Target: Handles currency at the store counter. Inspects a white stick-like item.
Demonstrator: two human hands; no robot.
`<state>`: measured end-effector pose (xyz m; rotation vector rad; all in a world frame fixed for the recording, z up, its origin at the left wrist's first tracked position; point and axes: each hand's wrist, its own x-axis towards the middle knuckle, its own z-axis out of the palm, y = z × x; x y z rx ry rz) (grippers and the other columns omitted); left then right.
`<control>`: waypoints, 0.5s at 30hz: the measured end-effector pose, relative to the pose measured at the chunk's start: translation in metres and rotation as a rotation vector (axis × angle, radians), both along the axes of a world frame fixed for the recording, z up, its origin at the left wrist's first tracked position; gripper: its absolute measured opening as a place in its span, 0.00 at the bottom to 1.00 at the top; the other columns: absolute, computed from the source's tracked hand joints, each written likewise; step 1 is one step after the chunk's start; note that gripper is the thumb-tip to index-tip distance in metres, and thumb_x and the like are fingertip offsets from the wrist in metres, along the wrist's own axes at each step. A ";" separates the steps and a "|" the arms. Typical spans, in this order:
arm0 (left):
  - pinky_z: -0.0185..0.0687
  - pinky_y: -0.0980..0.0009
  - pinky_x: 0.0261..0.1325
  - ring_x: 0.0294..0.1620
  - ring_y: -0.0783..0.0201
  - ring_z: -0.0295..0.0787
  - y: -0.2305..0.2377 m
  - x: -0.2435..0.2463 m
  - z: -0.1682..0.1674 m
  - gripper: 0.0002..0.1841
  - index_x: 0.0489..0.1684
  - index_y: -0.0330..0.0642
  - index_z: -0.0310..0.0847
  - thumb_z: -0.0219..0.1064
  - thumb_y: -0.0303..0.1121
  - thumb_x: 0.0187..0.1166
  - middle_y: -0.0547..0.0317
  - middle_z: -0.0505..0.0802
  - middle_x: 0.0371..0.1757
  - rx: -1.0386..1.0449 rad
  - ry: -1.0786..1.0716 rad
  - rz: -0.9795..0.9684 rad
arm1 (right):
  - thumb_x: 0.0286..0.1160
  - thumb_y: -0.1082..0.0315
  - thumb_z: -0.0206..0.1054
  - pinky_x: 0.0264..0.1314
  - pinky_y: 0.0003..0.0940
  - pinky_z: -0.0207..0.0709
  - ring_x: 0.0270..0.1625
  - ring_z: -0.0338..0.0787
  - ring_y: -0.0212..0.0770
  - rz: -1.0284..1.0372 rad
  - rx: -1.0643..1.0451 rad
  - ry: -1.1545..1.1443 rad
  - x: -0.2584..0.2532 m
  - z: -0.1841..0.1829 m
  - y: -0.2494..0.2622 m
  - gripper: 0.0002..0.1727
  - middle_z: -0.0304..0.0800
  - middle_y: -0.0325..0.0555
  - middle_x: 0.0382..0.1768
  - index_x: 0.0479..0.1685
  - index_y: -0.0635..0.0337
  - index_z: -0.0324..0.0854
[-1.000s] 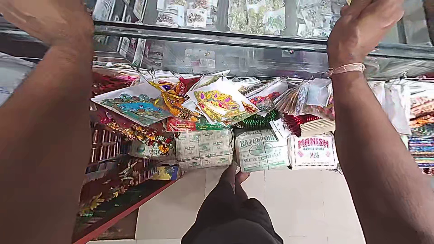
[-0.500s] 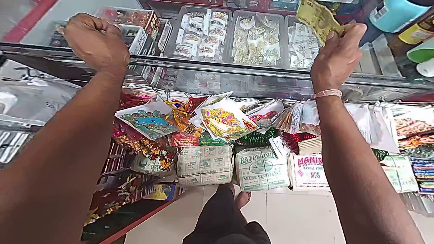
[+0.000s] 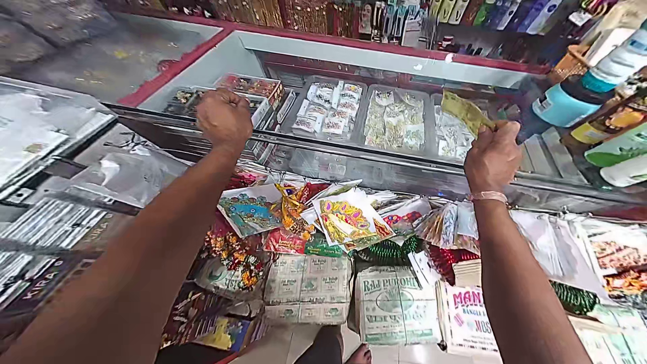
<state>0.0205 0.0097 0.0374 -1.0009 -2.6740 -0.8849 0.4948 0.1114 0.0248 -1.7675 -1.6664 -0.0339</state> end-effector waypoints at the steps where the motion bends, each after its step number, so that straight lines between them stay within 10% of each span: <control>1: 0.73 0.26 0.59 0.63 0.32 0.86 0.000 0.000 0.000 0.17 0.46 0.38 0.87 0.61 0.45 0.81 0.34 0.90 0.57 -0.002 0.000 -0.004 | 0.94 0.53 0.48 0.41 0.73 0.79 0.46 0.91 0.73 -0.006 -0.017 0.004 0.000 0.000 0.000 0.21 0.89 0.66 0.42 0.68 0.58 0.72; 15: 0.79 0.31 0.56 0.60 0.39 0.89 0.005 -0.001 0.002 0.14 0.45 0.44 0.88 0.63 0.44 0.82 0.42 0.92 0.55 -0.056 -0.016 0.020 | 0.90 0.60 0.52 0.53 0.69 0.80 0.53 0.93 0.69 -0.007 0.009 0.069 -0.005 0.009 -0.006 0.19 0.92 0.66 0.47 0.69 0.62 0.75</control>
